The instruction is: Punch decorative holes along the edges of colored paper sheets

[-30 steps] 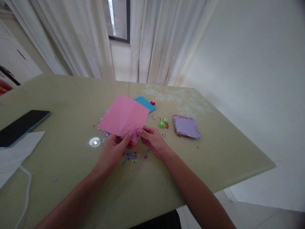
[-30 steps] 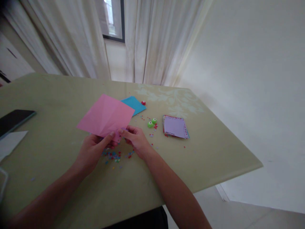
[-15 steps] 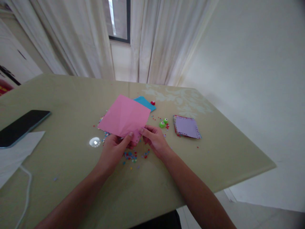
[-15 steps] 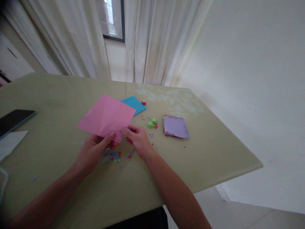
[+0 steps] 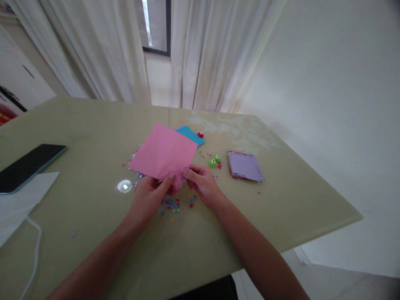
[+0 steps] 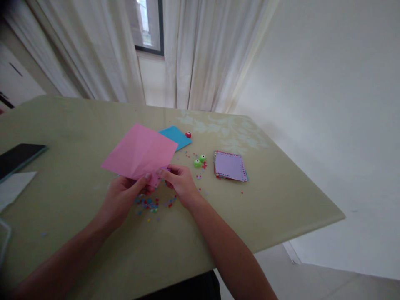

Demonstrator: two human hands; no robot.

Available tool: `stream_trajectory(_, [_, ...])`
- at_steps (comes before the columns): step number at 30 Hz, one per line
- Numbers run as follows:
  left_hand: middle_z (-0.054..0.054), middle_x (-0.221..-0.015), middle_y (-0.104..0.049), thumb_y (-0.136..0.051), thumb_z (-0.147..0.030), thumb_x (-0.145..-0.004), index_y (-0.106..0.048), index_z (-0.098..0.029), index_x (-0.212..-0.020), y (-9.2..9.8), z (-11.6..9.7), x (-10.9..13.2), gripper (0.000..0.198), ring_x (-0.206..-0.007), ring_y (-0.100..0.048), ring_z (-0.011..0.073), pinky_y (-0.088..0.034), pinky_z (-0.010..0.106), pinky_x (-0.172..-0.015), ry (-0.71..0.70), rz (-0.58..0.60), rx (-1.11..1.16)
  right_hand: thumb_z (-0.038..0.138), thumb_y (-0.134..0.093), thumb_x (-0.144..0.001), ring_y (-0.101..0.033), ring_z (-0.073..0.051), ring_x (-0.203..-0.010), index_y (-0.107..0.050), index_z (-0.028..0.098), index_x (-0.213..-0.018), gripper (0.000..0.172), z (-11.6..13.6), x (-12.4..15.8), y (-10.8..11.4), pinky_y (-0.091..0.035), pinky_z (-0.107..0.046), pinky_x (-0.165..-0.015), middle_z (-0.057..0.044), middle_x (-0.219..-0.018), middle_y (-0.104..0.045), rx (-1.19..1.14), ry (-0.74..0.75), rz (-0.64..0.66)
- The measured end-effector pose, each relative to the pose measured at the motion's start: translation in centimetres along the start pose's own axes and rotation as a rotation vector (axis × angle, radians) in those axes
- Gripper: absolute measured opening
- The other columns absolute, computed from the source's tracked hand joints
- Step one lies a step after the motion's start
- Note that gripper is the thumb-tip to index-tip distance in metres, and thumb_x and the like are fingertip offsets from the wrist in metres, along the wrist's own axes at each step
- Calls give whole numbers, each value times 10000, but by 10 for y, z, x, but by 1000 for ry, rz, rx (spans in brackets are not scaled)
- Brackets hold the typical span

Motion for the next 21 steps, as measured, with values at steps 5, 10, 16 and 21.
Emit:
stream_trajectory(5, [75,-715,-776,-882,-557,-743,-795,-147,-795,-1,-1,0,422,-608,-713,195,-602,282,-576,-6,8,-1,532,-911,-729,-349,-90,-579,-796,179,-853,392,0,0,-1,-227,-279,-560,24,-697,-591,4,-8,15])
stream_trajectory(10, [73,-699,-773,-886,-560,-736,-797,-144,-792,0,-1,0,430,-601,-711,196,-599,281,-576,-5,4,-3,505,-920,-728,-344,-85,-571,-794,170,-837,374,1,1,-2,-217,-277,-551,31,-681,-575,-22,-12,21])
stream_trajectory(16, [83,-709,-787,-885,-554,-733,-803,-144,-777,1,-3,0,420,-611,-711,195,-599,278,-585,-32,-10,-19,532,-937,-704,-367,-85,-574,-737,178,-742,408,4,2,-7,-238,-261,-550,46,-650,-537,-93,-54,57])
stream_trajectory(21, [86,-719,-798,-877,-542,-742,-805,-148,-768,2,-3,0,402,-603,-710,188,-598,270,-584,-40,-13,-40,577,-949,-665,-379,-87,-571,-728,178,-749,464,3,2,-7,-250,-261,-545,46,-652,-542,-91,-86,49])
Point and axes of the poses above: each hand's wrist, its own x-axis away from the middle knuckle, its own y-axis out of the back of the hand, z = x × y, the point moved 6 cm from there along -x, towards the middle knuckle
